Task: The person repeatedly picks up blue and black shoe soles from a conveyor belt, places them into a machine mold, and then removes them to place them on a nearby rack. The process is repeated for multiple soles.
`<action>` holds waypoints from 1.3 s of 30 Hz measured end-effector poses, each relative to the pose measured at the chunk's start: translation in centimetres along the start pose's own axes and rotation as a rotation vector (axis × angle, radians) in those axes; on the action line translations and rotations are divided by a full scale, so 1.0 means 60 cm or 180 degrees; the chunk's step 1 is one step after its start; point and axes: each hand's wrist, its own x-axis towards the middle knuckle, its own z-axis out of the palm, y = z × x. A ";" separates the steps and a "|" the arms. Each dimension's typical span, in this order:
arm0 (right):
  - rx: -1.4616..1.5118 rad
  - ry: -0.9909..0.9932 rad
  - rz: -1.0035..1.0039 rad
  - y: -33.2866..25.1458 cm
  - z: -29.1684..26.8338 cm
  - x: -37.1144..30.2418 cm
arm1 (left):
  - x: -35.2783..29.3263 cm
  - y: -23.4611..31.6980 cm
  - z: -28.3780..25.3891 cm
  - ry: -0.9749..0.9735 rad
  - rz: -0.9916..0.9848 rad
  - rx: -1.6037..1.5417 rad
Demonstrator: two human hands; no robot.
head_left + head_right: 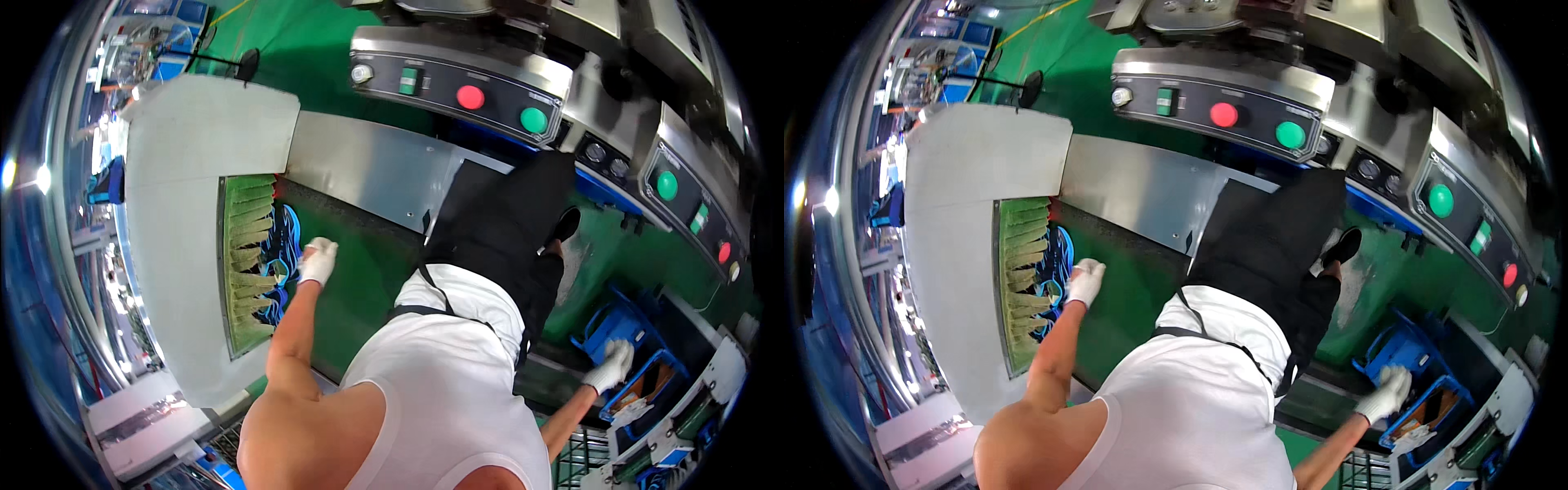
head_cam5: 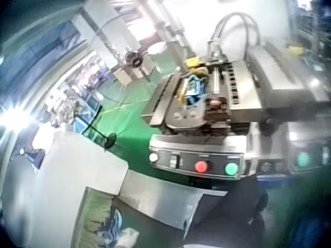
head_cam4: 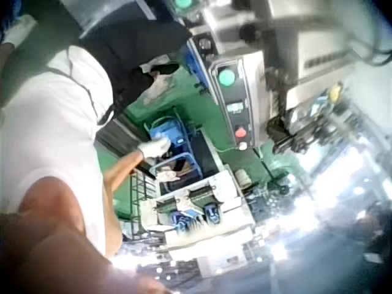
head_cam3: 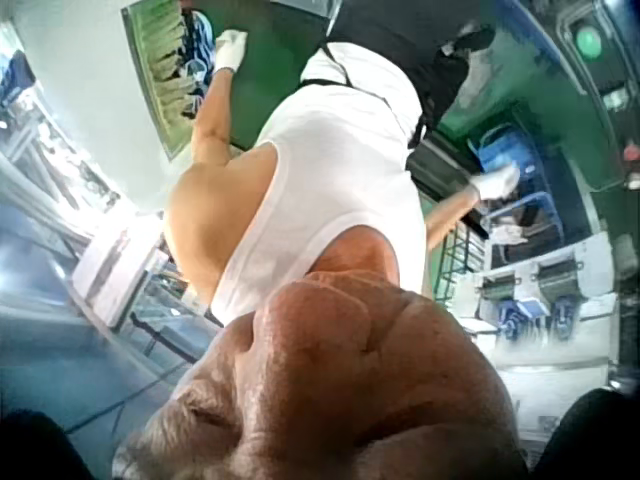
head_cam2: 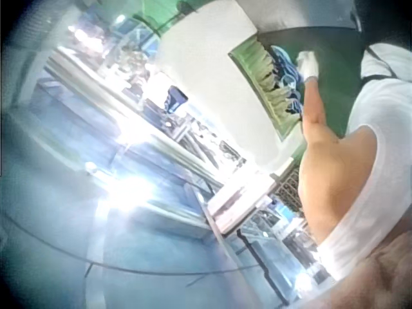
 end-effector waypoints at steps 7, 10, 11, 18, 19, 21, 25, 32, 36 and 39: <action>-0.0299 -0.1862 0.0162 -0.077 0.214 -0.043 | 0.139 -0.181 -0.177 0.1251 -0.0925 0.0385; -0.0871 -0.1925 -0.0053 -0.134 0.244 -0.040 | 0.179 -0.190 -0.181 -0.0189 -0.1744 0.0673; -0.0856 -0.2039 -0.0138 -0.153 0.251 -0.045 | 0.172 -0.191 -0.159 -0.0332 -0.1609 0.0826; -0.1050 -0.2229 -0.0573 -0.306 0.367 -0.202 | 0.174 -0.183 -0.120 -0.0896 -0.1171 0.1479; -0.1029 -0.2269 -0.0550 -0.306 0.381 -0.218 | 0.175 -0.184 -0.121 -0.0857 -0.1227 0.1273; -0.0967 -0.2530 -0.0553 -0.304 0.407 -0.243 | 0.160 -0.153 -0.132 -0.0803 -0.1344 0.0890; -0.0551 -0.3494 -0.0324 -0.323 0.484 -0.332 | 0.118 -0.008 -0.146 -0.0511 -0.0623 0.0305; 0.0663 -0.5507 0.1866 -0.296 0.657 -0.384 | 0.053 0.349 -0.279 -0.0761 0.1810 -0.2532; -0.1323 -0.6524 -0.1533 -0.325 0.711 -0.398 | 0.098 0.429 -0.286 -0.1106 0.3204 -0.2427; 0.0118 -0.5640 0.0264 -0.345 0.647 -0.363 | 0.161 0.585 -0.346 -0.1539 0.3605 -0.2784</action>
